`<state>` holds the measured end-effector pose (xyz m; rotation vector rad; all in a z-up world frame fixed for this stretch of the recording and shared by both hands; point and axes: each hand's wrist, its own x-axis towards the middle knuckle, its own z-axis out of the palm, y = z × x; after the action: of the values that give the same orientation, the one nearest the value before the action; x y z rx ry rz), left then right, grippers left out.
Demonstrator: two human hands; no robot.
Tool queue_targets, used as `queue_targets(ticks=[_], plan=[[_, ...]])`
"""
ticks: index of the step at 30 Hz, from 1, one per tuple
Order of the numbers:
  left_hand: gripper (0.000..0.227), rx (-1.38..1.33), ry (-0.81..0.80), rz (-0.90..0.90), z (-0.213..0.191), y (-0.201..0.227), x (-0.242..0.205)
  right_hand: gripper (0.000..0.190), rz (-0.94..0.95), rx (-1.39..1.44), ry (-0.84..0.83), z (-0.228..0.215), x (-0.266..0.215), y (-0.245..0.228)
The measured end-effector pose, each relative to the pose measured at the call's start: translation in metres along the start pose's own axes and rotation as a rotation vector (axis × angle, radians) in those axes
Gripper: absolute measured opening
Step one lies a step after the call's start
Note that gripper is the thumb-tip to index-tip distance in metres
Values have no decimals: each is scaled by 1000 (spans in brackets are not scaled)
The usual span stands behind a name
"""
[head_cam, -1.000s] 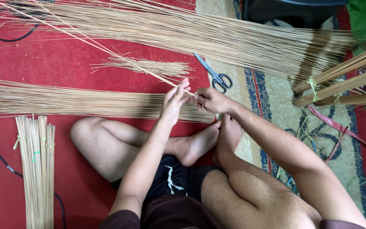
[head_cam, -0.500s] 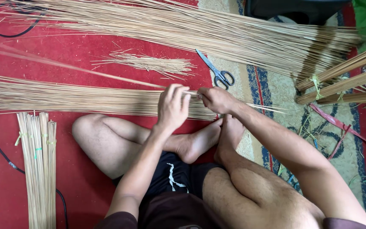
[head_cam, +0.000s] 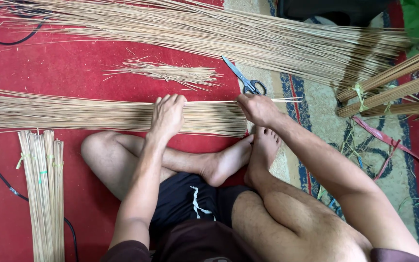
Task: The person sits on the floor and uses scissors to trim thin wooden sticks to a uniform length by measuring them against an existing bundle.
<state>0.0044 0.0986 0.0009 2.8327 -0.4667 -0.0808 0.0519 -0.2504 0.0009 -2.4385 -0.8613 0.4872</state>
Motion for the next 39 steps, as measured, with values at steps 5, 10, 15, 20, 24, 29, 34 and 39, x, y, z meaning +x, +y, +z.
queue_targets(ticks=[5,10,15,20,24,29,34,39], plan=[[24,-76,31,119,-5,43,8,21,-68,22,15,-8,2,-30],[25,-52,72,190,8,76,20,20,-97,68,-2,-7,8,-57],[24,20,64,124,22,28,23,17,-159,29,151,22,3,11],[9,-21,98,123,-7,7,9,18,-75,104,223,2,-26,22],[13,-62,77,114,-4,8,-7,20,38,315,261,37,-37,38],[16,-143,95,114,5,-1,-21,16,249,441,241,40,-41,28],[21,-176,108,119,15,-10,-30,14,305,472,262,49,-39,28],[17,-167,146,106,24,-21,-36,14,191,357,253,62,-35,31]])
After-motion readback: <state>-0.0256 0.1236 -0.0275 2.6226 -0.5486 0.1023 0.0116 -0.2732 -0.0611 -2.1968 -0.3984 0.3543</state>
